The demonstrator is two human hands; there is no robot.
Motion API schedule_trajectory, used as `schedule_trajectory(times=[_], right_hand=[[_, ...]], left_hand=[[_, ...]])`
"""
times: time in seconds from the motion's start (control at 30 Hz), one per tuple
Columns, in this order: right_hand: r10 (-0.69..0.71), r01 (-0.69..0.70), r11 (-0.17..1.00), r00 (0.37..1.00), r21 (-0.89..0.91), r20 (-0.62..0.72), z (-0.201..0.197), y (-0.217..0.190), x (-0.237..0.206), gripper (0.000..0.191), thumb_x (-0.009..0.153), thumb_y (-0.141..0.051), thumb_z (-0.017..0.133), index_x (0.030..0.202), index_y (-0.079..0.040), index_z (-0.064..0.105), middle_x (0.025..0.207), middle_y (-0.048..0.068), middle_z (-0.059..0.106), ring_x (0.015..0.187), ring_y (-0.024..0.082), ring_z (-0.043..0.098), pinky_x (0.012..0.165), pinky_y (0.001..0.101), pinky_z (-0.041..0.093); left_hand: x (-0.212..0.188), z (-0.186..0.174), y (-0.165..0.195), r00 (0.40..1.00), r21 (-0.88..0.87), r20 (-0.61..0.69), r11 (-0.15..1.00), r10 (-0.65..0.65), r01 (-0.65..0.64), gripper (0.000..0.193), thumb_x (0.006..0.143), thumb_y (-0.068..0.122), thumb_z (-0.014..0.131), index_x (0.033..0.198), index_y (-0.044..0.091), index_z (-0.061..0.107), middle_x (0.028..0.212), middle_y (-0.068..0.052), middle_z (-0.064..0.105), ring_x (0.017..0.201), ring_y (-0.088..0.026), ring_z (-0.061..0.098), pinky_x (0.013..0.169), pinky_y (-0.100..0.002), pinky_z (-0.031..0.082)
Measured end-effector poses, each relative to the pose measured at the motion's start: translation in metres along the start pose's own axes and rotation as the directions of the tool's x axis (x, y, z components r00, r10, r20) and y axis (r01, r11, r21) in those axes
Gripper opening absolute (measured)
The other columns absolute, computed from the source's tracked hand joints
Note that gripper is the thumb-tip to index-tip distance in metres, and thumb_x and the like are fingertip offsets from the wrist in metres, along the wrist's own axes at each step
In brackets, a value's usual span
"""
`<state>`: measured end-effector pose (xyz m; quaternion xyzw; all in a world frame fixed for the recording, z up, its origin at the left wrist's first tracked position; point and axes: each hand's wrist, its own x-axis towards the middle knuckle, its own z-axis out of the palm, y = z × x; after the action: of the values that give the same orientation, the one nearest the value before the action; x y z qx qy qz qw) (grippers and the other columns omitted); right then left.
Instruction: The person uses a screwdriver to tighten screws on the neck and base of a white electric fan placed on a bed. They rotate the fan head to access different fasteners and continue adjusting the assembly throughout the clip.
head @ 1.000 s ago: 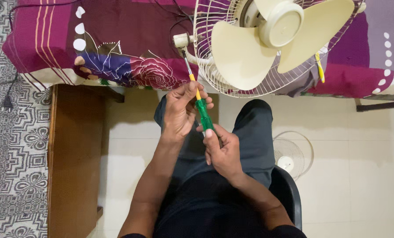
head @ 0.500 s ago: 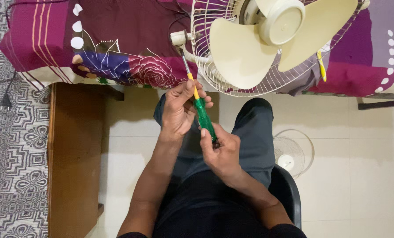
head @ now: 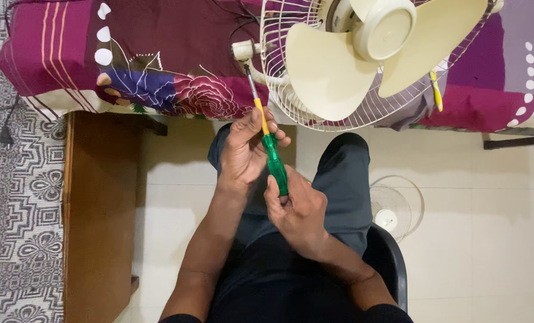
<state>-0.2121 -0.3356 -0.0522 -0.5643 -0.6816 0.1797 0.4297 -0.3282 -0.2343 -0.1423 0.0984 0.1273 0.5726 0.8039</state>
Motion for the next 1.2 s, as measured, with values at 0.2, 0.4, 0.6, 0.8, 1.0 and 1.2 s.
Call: schedule_trajectory(times=[0.2,0.4,0.6,0.8,1.0,1.2], right_hand=[[-0.005,0.004,0.995,1.0,-0.103,-0.012,0.001,0.0,-0.001,0.023,0.094,-0.009,0.075,0.112,0.002,0.066,0.076,0.009,0.062,0.054,0.015,0.06,0.051,0.0293,0.049],[0.402,-0.582,0.587,0.813,0.563,0.421,0.0,0.017,0.006,0.027,0.103,-0.021,0.063,0.117,0.001,0.058,0.074,0.001,0.057,0.054,0.009,0.052,0.047,0.0266,0.047],[0.296,-0.686,-0.006,0.693,0.727,0.657,-0.003,0.026,0.006,0.034,0.109,-0.027,0.05,0.129,0.0,0.052,0.074,-0.002,0.037,0.049,0.004,0.026,0.038,0.0201,0.029],[0.301,-0.642,-0.03,0.725,0.766,0.619,0.003,0.027,0.008,0.037,0.112,-0.032,0.045,0.124,0.002,0.053,0.07,-0.002,0.036,0.049,0.004,0.025,0.037,0.0208,0.027],[0.417,-0.629,0.123,0.735,0.768,0.535,0.005,0.033,0.01,0.035,0.111,-0.032,0.047,0.114,0.002,0.057,0.064,-0.004,0.035,0.045,0.004,0.025,0.036,0.0218,0.026],[0.434,-0.519,0.734,0.855,0.438,0.284,0.004,0.036,0.01,0.03,0.11,-0.029,0.056,0.1,-0.001,0.063,0.064,-0.004,0.047,0.052,0.004,0.042,0.046,0.0254,0.035]], left_hand=[[0.003,0.002,-0.005,0.998,-0.158,0.054,0.987,-0.035,0.043,0.024,0.107,0.024,0.061,0.112,0.001,0.066,0.092,-0.01,0.071,0.09,-0.024,0.073,0.089,-0.044,0.063],[0.006,0.009,-0.005,0.999,-0.107,0.004,0.994,-0.036,0.036,0.025,0.106,0.026,0.063,0.11,0.002,0.068,0.093,-0.01,0.073,0.089,-0.023,0.074,0.091,-0.043,0.063],[0.019,0.012,0.024,0.932,0.452,-0.06,0.842,0.357,-0.293,0.044,0.112,0.038,0.056,0.105,-0.002,0.072,0.096,-0.014,0.077,0.083,-0.022,0.074,0.078,-0.037,0.061],[0.089,0.017,0.077,0.887,0.818,0.215,0.421,0.409,-0.392,0.077,0.104,0.068,0.031,0.112,0.004,0.073,0.096,-0.004,0.07,0.092,-0.014,0.064,0.086,-0.03,0.052],[0.099,0.014,0.066,0.953,0.741,0.239,0.6,0.184,-0.302,0.066,0.107,0.064,0.038,0.105,0.005,0.068,0.09,-0.004,0.066,0.085,-0.012,0.057,0.08,-0.031,0.045],[0.1,0.01,0.064,0.956,0.657,0.236,0.695,0.177,-0.291,0.056,0.104,0.061,0.047,0.105,0.006,0.061,0.097,-0.002,0.06,0.091,-0.012,0.055,0.087,-0.031,0.049]])
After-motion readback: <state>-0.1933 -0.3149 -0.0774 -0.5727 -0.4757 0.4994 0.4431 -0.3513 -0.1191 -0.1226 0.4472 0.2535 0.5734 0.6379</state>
